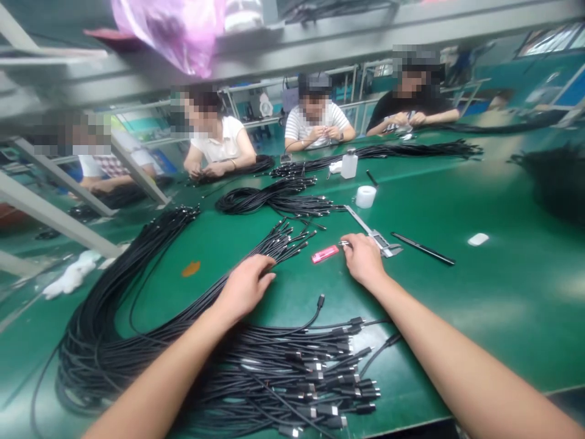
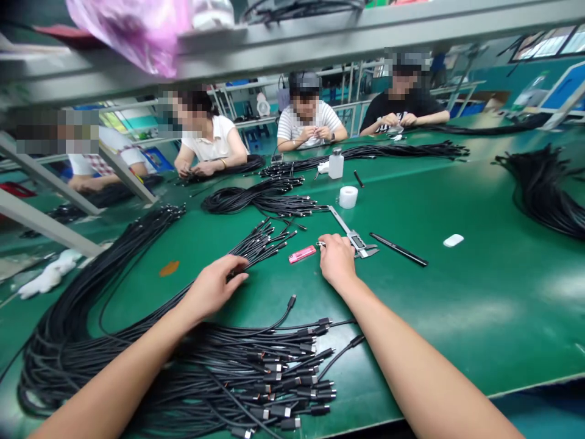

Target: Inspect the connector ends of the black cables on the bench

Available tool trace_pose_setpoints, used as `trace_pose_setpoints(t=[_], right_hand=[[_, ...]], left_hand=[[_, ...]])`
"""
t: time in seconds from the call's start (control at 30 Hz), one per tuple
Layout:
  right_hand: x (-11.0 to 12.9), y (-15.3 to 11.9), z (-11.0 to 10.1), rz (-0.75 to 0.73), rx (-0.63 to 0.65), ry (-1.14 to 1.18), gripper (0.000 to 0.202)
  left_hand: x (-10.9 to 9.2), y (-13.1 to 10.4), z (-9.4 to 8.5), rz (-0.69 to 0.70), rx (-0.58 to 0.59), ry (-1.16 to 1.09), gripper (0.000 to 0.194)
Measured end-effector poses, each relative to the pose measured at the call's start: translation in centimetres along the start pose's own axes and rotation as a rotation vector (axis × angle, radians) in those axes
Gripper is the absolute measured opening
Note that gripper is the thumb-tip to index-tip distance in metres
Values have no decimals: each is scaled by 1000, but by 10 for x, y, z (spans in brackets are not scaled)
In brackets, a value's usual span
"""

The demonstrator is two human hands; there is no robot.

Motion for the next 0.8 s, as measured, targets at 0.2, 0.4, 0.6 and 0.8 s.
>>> trace_pose_setpoints(t=[0.2, 0.4, 0.6, 0.8], right_hand=[[2, 0, -2, -14, 2, -8, 30], [7, -2, -5, -37, -19, -7, 30], [16, -6, -24, -77, -95, 57, 31], [62, -33, -42, -355, -64, 270, 25]], left_hand=[[71, 8, -39, -350, 3, 194, 67], [89, 11, -51, -466, 114, 119, 35], [71, 11, -66, -423, 88, -8, 27], [51, -5, -94, -439, 84, -324, 34]])
Point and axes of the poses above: each hand's wrist, its own y-axis towards the middle knuckle, its own z-axis out of the palm, x = y × z, the point moved 8 cm from there along y, towards the middle knuckle, and after that the axes turned 13 degrees about -y, right-handed, at the moved point
